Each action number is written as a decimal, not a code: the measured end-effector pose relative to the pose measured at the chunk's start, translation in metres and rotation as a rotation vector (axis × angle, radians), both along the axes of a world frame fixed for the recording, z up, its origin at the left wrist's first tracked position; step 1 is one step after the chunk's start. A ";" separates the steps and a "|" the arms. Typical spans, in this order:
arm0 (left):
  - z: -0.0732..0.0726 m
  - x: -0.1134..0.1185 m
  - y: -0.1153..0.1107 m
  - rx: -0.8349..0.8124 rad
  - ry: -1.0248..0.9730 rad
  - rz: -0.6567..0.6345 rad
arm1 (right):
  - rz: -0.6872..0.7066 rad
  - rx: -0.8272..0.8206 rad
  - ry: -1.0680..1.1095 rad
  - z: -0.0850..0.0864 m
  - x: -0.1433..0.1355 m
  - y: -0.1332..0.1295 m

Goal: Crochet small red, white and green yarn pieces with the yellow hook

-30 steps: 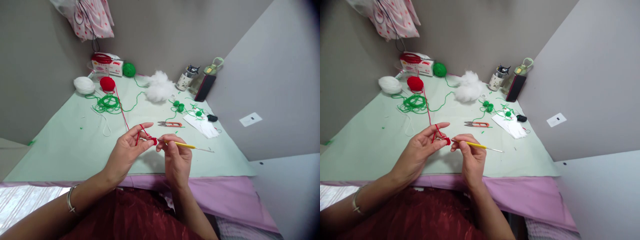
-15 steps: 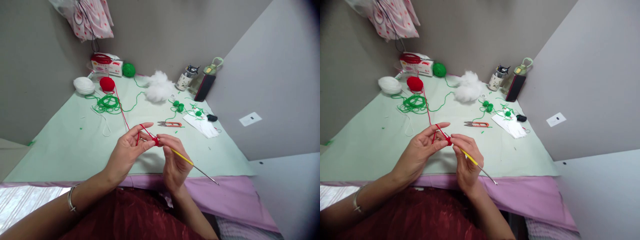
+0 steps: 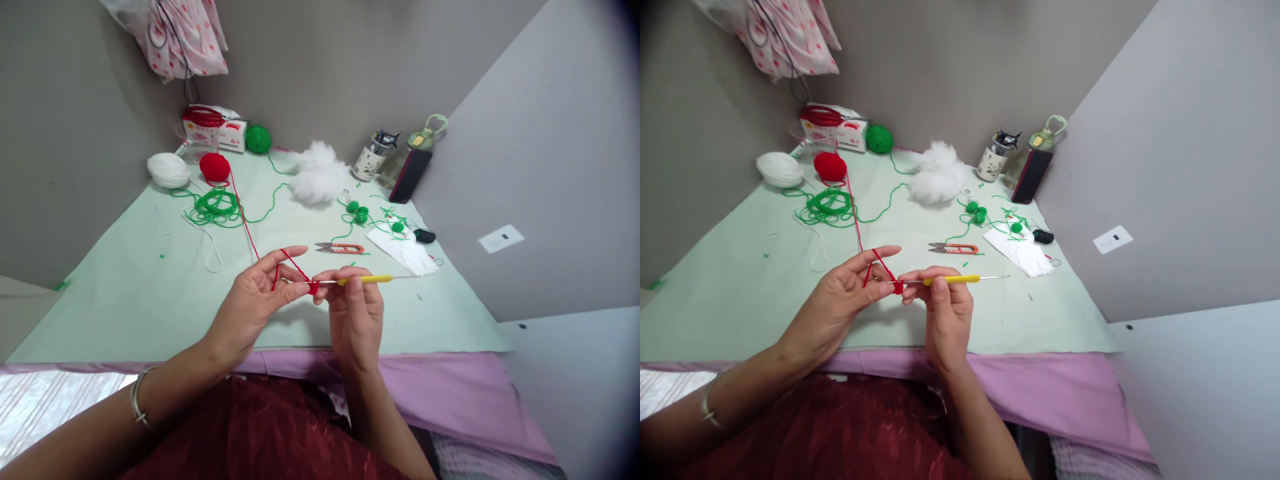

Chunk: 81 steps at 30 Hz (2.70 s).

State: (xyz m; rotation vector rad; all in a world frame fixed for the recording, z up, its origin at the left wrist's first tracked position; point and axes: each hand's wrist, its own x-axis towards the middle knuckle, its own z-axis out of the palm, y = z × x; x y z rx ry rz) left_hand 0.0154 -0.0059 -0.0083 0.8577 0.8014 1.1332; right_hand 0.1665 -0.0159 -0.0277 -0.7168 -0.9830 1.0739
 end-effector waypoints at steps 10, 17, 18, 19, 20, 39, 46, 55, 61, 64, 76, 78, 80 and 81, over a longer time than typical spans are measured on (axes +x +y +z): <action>0.000 0.000 -0.001 0.084 0.109 0.065 | -0.088 0.017 -0.097 0.002 0.002 -0.006; 0.004 0.000 -0.002 0.095 0.129 0.096 | -0.182 0.102 -0.201 0.003 -0.002 -0.011; 0.004 0.000 -0.002 0.104 0.138 0.107 | -0.206 0.131 -0.228 0.003 -0.002 -0.012; 0.005 0.000 -0.002 0.112 0.149 0.120 | -0.228 0.160 -0.256 0.003 -0.003 -0.013; 0.005 0.000 -0.003 0.121 0.160 0.130 | -0.249 0.185 -0.282 0.003 -0.004 -0.014; -0.002 0.002 -0.005 0.068 0.033 0.055 | -0.272 0.256 -0.351 -0.005 -0.004 -0.010; -0.001 0.002 -0.003 0.001 -0.010 0.019 | -0.138 0.111 -0.136 -0.006 -0.002 -0.008; -0.001 0.001 -0.001 -0.028 -0.004 0.010 | -0.065 0.081 -0.038 0.000 -0.001 -0.008; 0.000 0.000 -0.003 -0.003 0.014 -0.042 | -0.003 -0.014 -0.043 0.002 0.000 -0.005; 0.005 -0.005 0.003 0.012 0.078 -0.098 | 0.087 -0.141 0.096 0.008 0.003 -0.001; 0.019 -0.135 0.081 0.410 1.087 0.054 | 0.162 -0.195 0.266 0.029 0.018 0.008; 0.029 -0.134 0.083 0.572 1.263 0.270 | 0.156 -0.158 0.212 0.028 0.016 0.009; 0.036 -0.109 0.074 0.633 1.131 0.350 | 0.160 -0.109 0.152 0.028 0.012 0.008; 0.038 -0.092 0.066 0.598 0.959 0.314 | 0.166 -0.082 0.124 0.028 0.011 0.008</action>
